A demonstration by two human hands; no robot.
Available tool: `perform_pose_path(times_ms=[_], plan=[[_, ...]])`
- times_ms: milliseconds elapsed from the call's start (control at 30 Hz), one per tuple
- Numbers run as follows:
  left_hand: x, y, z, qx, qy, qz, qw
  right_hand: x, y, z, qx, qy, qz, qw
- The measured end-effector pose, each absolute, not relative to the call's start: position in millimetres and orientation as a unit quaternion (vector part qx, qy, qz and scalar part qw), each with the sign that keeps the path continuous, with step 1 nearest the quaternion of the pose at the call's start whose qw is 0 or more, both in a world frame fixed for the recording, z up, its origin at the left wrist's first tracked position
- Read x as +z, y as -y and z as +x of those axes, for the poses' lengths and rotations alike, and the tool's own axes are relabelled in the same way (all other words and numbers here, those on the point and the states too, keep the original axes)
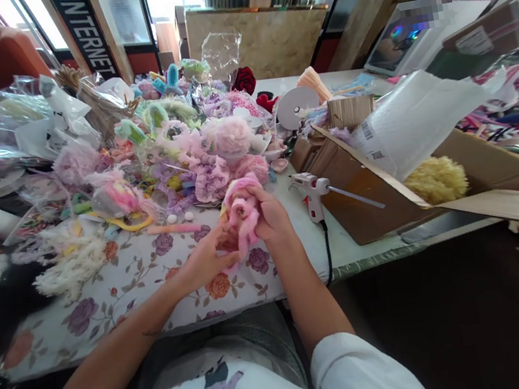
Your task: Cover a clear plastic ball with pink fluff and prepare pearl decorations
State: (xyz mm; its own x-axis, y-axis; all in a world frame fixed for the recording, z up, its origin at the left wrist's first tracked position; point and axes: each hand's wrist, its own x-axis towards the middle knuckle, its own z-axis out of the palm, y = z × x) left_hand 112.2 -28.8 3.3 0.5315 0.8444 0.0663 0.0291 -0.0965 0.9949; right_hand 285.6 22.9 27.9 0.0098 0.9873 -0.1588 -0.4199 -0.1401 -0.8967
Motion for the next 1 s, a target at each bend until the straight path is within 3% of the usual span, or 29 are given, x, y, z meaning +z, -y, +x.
perform_pose_path(times_ms=[233, 433, 667, 867, 1000], plan=[[18, 18, 91, 0.329, -0.317, 0.523, 0.72, 30, -19, 296, 0.635, 0.286, -0.403, 0.593], [21, 12, 53, 0.31, -0.332, 0.571, 0.683, 29, -14, 298, 0.645, 0.249, -0.402, 0.601], [27, 12, 24, 0.161, -0.314, 0.66, 0.664, 43, -7, 298, 0.683, 0.258, -0.381, 0.567], [25, -1, 41, 0.313, -0.387, 0.645, 0.579, 72, -2, 300, 0.696, 0.36, -0.358, 0.508], [28, -19, 68, 0.382, -0.354, 0.663, 0.537, 94, -2, 296, 0.687, 0.427, -0.349, 0.473]])
